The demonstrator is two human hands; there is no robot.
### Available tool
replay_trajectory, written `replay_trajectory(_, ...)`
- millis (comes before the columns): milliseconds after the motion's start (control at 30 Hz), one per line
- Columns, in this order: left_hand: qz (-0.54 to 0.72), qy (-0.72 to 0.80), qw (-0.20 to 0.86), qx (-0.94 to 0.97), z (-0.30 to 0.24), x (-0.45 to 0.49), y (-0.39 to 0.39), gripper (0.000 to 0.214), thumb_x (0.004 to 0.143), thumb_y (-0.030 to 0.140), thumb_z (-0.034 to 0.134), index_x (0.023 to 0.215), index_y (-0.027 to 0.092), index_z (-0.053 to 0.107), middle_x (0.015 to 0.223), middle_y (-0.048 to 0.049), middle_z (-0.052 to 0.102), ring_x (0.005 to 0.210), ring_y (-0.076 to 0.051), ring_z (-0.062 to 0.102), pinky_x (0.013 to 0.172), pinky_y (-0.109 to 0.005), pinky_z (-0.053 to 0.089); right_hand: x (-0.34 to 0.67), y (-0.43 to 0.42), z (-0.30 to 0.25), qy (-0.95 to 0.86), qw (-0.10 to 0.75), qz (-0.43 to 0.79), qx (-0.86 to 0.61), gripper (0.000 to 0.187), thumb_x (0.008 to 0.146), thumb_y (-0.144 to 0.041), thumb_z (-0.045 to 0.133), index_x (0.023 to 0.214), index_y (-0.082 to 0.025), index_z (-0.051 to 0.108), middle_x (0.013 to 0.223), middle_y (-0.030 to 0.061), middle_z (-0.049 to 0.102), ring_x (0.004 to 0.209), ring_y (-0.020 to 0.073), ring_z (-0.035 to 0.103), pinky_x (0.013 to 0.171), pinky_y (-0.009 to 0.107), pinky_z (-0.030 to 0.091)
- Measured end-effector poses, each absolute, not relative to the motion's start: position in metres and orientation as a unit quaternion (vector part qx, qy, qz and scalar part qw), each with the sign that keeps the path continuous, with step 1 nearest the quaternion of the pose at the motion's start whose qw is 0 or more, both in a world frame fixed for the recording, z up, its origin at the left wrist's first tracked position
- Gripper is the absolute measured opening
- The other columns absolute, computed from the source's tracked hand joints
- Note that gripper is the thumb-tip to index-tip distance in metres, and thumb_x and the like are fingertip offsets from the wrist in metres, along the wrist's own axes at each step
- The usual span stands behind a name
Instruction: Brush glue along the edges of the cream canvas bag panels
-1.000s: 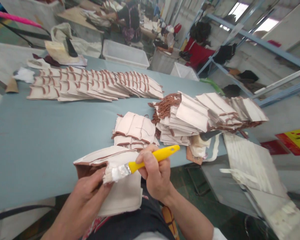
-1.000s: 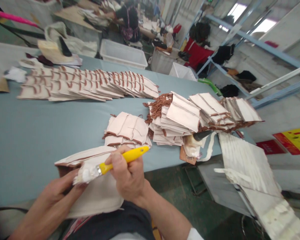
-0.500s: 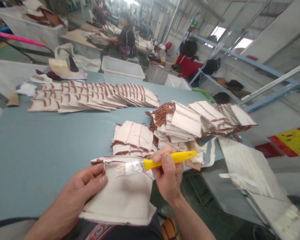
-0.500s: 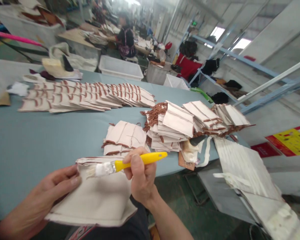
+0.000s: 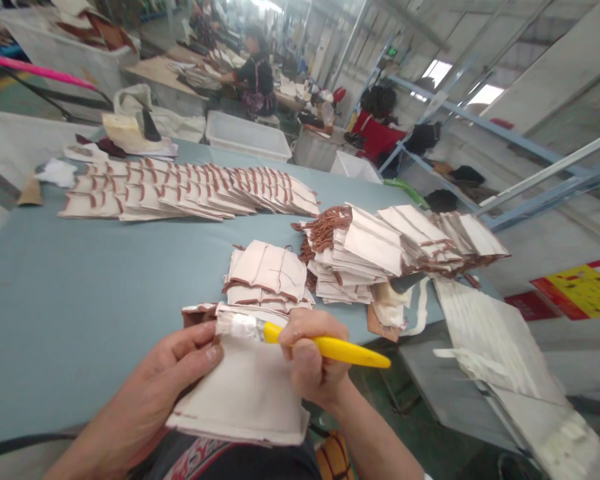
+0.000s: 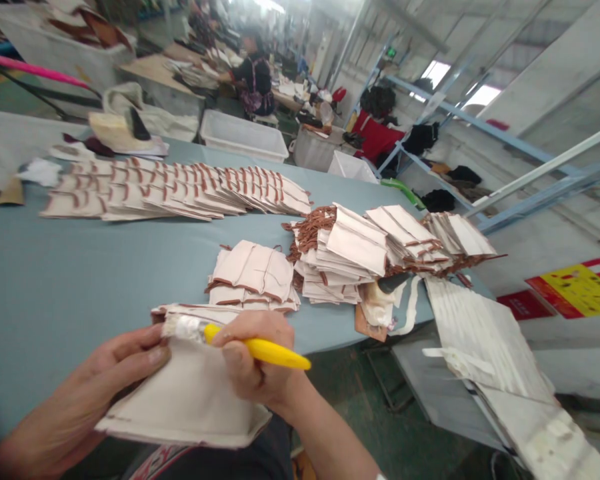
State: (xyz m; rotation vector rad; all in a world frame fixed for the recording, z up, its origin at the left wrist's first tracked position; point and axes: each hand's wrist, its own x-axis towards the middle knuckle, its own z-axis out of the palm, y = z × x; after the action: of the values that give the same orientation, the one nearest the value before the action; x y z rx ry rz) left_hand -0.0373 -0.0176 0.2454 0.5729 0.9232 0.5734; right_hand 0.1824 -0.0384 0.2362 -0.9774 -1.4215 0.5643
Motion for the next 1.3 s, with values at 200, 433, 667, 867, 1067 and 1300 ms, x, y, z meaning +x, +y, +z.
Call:
replay_trajectory(200,0.278,0.446,0.814,0.246,0.259,-0.029,-0.013,0.054,0.05,0.03,0.106,0.101,0.024,0.089,0.074,-0.0021,0.082,0.054,-0.019,0.071,0.056,-0.025,0.06,0.176,-0.024,0.249,-0.663,0.66,0.131,-0.329,0.023,0.114,-0.036,0.058,0.099,-0.03,0.074,0.065,-0.0029,0.069,0.05,0.0154,0.061,0.057,0.03,0.056)
replay_trajectory(433,0.283,0.445,0.815,0.241,0.252,-0.028,-0.016,0.042,0.056,0.03,0.105,0.094,0.025,0.089,0.08,-0.0024,0.085,0.058,-0.019,0.073,0.057,-0.025,0.06,0.183,-0.025,0.249,-0.681,0.643,0.096,-0.338,0.023,0.115,-0.036,0.055,0.1,-0.03,0.072,0.07,-0.0011,0.075,0.052,0.0167,0.067,0.055,0.031,0.057)
replay_trajectory(667,0.283,0.452,0.8,0.275,0.253,-0.025,-0.02,0.036,0.066,0.031,0.101,0.098,0.023,0.087,0.077,0.0011,0.084,0.058,-0.019,0.074,0.058,-0.024,0.061,0.192,-0.026,0.25,-0.722,0.593,0.095,-0.344,0.026,0.113,-0.038,0.058,0.094,-0.03,0.074,0.066,-0.0004,0.076,0.05,0.0174,0.066,0.055,0.032,0.059)
replay_trajectory(867,0.289,0.485,0.773,0.288,0.264,-0.017,-0.02,0.04,0.066,0.04,0.102,0.1,0.022,0.088,0.079,0.0009,0.086,0.062,-0.018,0.075,0.062,-0.022,0.06,0.2,-0.029,0.247,-0.697,0.616,0.059,-0.362,0.022,0.113,-0.038,0.058,0.1,-0.031,0.074,0.07,-0.0004,0.076,0.054,0.018,0.067,0.058,0.032,0.06)
replay_trajectory(1067,0.282,0.46,0.797,0.27,0.265,-0.014,-0.022,0.049,0.063,0.038,0.104,0.106,0.022,0.089,0.082,-0.0003,0.087,0.06,-0.018,0.075,0.057,-0.02,0.059,0.188,-0.015,0.233,-0.65,0.548,0.138,-0.508,0.026,0.113,-0.034,0.05,0.111,-0.023,0.073,0.093,0.0062,0.082,0.075,0.0184,0.076,0.073,0.03,0.062)
replay_trajectory(1300,0.296,0.447,0.795,0.285,0.244,-0.028,-0.021,0.043,0.075,0.05,0.102,0.108,0.025,0.091,0.096,-0.0019,0.09,0.075,-0.018,0.079,0.067,-0.02,0.061,0.182,-0.009,0.227,-0.615,0.552,0.152,-0.543,0.027,0.113,-0.034,0.048,0.104,-0.023,0.071,0.089,0.0037,0.079,0.073,0.0182,0.07,0.071,0.03,0.056)
